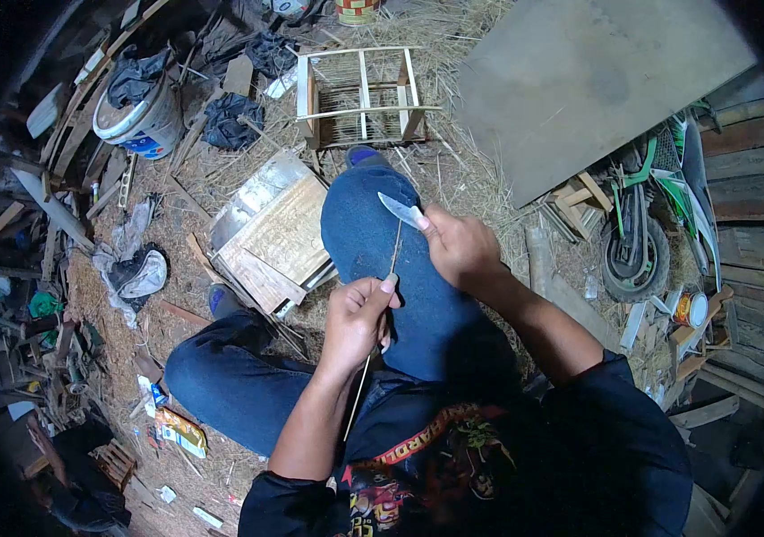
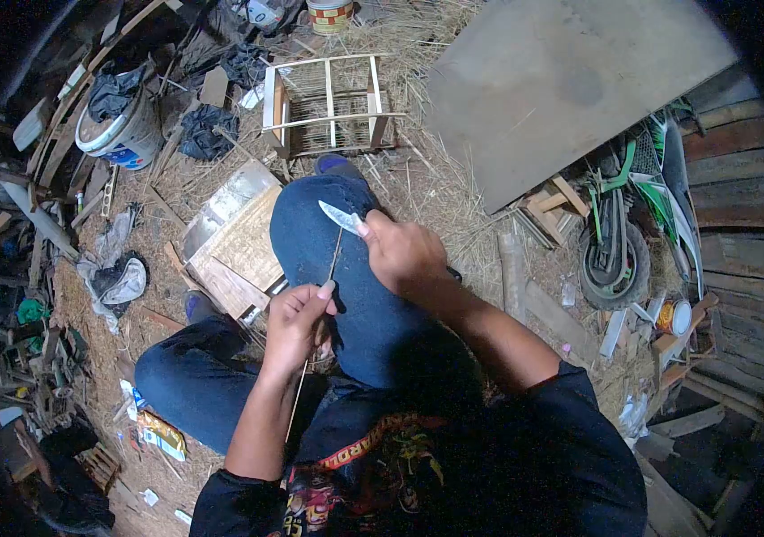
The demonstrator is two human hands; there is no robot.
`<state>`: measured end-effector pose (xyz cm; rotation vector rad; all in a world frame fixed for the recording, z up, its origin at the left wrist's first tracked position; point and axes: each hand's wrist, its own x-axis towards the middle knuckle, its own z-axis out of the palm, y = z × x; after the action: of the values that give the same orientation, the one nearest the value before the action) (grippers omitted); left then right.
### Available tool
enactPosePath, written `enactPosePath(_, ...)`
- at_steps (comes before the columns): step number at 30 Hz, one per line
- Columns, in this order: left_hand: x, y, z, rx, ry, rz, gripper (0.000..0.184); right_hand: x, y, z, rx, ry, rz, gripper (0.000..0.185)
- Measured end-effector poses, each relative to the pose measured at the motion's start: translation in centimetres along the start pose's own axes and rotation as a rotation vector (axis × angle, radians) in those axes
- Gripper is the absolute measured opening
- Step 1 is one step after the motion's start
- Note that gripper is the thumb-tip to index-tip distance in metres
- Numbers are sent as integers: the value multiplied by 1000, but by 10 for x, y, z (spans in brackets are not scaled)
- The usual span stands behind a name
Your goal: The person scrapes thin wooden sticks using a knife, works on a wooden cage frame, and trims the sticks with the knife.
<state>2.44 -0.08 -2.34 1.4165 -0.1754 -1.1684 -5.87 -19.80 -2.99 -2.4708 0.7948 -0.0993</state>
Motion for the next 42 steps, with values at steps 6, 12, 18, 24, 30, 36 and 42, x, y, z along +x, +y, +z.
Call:
enactPosePath(6,0,-3,1,-50,-19,21,41,-9,1,3,13,17,-18,21)
enactPosePath(12,1,-5,0,-47,8,13,38,-28,-5,1,-31,26,-111,18)
enactPosePath(18,6,-9,-1,36,7,51,39,-16,4,-6,6,23,-78,19)
enactPosePath(24,7,-10,-1,-23,-12,53,40,-18,-2,-4,-80,88,-114,19)
enactPosePath(30,8,-16,-3,-32,-6,66,39,-35,-12,-2,-70,56,-149,18)
enactPosePath(36,7,-20,-3,-16,-6,94,37,-45,-9,-6,-77,37,-285,19)
enactPosePath(42,-6,-9,4,108,16,83,32,-40,2,-14,260,133,-182,4)
